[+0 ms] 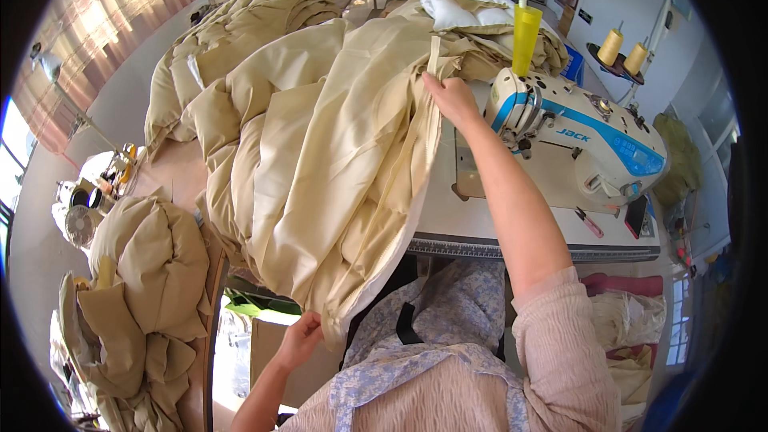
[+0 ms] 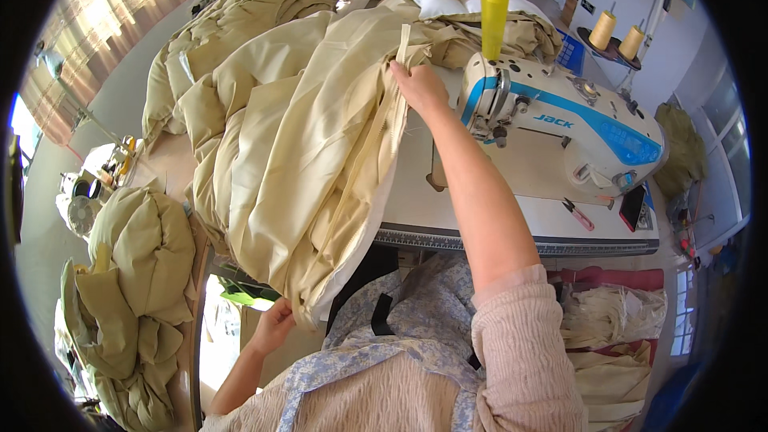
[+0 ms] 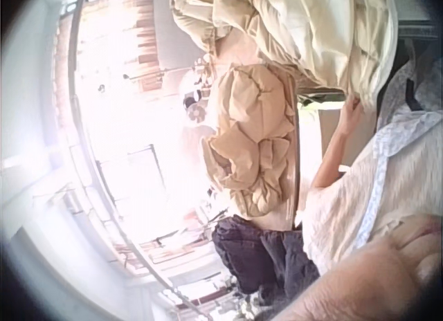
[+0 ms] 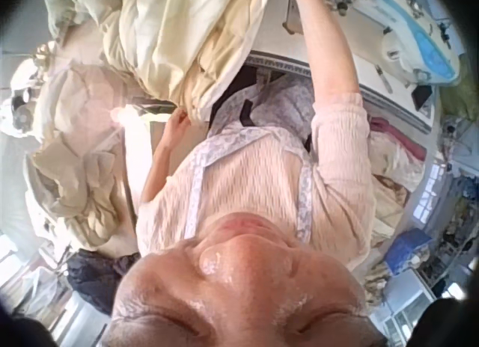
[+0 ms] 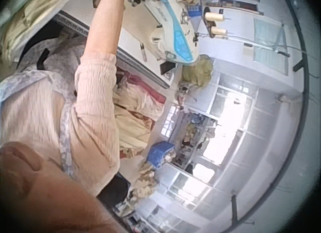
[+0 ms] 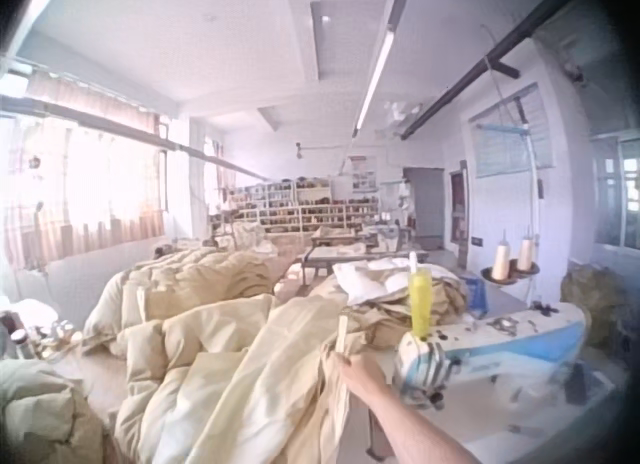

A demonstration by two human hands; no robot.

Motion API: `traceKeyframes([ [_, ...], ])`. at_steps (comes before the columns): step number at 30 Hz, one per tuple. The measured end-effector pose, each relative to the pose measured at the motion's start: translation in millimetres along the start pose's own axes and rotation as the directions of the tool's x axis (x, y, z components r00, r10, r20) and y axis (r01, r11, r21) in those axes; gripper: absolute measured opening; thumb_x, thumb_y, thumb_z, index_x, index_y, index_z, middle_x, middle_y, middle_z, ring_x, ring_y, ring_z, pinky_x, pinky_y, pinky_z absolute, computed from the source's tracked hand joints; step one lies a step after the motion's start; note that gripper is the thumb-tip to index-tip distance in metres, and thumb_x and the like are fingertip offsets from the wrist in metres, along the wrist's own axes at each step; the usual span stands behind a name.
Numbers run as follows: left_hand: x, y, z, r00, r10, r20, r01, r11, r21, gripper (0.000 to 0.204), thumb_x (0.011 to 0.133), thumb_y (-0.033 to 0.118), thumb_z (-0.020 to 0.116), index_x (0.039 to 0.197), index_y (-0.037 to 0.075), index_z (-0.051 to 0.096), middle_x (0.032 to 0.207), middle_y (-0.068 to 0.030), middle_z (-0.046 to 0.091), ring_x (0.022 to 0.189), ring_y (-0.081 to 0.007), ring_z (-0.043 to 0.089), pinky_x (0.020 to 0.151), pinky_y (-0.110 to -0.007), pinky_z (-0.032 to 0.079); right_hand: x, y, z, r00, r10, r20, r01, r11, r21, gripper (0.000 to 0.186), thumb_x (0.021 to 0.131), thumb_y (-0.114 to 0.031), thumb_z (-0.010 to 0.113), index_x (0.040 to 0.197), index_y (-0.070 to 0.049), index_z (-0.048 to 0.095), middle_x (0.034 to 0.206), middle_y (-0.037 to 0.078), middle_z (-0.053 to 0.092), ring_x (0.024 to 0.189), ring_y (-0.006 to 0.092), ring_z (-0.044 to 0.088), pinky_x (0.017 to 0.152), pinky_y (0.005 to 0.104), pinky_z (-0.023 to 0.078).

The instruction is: The person sews a zipper onto a large beige fabric item using a sewing machine. They align the zipper, guide the fabric under the needle, and trim threads with scissors. The person repeats this process on multiple sections of the item.

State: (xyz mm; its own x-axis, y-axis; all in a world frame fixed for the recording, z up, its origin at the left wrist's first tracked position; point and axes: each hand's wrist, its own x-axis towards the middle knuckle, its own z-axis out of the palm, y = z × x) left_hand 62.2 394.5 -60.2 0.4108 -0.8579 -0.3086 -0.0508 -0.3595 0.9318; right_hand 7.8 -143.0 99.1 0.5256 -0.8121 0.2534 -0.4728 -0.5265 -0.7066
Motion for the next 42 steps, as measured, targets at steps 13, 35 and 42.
traceKeyframes([
  [13, 7, 182, -19, 0.868, 0.485, -0.104, -0.485, 0.874, 0.024, 0.008, 0.105, 0.005, 0.058, 0.109, -0.002, 0.060, 0.098, -0.0009, 0.065, 0.089, -0.0052, 0.060, 0.080, -0.025, 0.053, -252, -158, 24, 0.428, -0.895, 0.126, 0.829, 0.445, 0.338, 0.040, 0.097, -0.043, 0.066, 0.117, -0.008, 0.070, 0.083, 0.010, 0.074, 0.079, 0.0281, 0.072, 0.068, 0.0390, 0.056],
  [35, 48, 223, -34, 0.883, 0.419, 0.213, -0.435, 0.900, 0.031, 0.009, 0.106, 0.006, 0.057, 0.107, -0.001, 0.063, 0.099, 0.0000, 0.068, 0.096, -0.0057, 0.060, 0.089, -0.023, 0.048, -254, -122, -18, 0.728, -0.500, 0.469, 0.249, 0.830, 0.498, 0.011, 0.099, -0.009, 0.068, 0.096, 0.001, 0.066, 0.083, 0.005, 0.070, 0.074, 0.0100, 0.066, 0.070, 0.0261, 0.052],
  [42, 69, 214, -33, 0.910, 0.335, 0.246, -0.319, 0.942, -0.104, 0.021, 0.105, 0.020, 0.062, 0.113, 0.001, 0.064, 0.106, -0.0017, 0.068, 0.101, -0.0068, 0.059, 0.092, -0.025, 0.047, -249, -104, -2, 0.779, -0.519, 0.351, 0.238, 0.764, 0.600, 0.011, 0.099, -0.010, 0.068, 0.094, 0.000, 0.066, 0.080, 0.003, 0.064, 0.074, 0.0100, 0.059, 0.070, 0.0260, 0.048],
])
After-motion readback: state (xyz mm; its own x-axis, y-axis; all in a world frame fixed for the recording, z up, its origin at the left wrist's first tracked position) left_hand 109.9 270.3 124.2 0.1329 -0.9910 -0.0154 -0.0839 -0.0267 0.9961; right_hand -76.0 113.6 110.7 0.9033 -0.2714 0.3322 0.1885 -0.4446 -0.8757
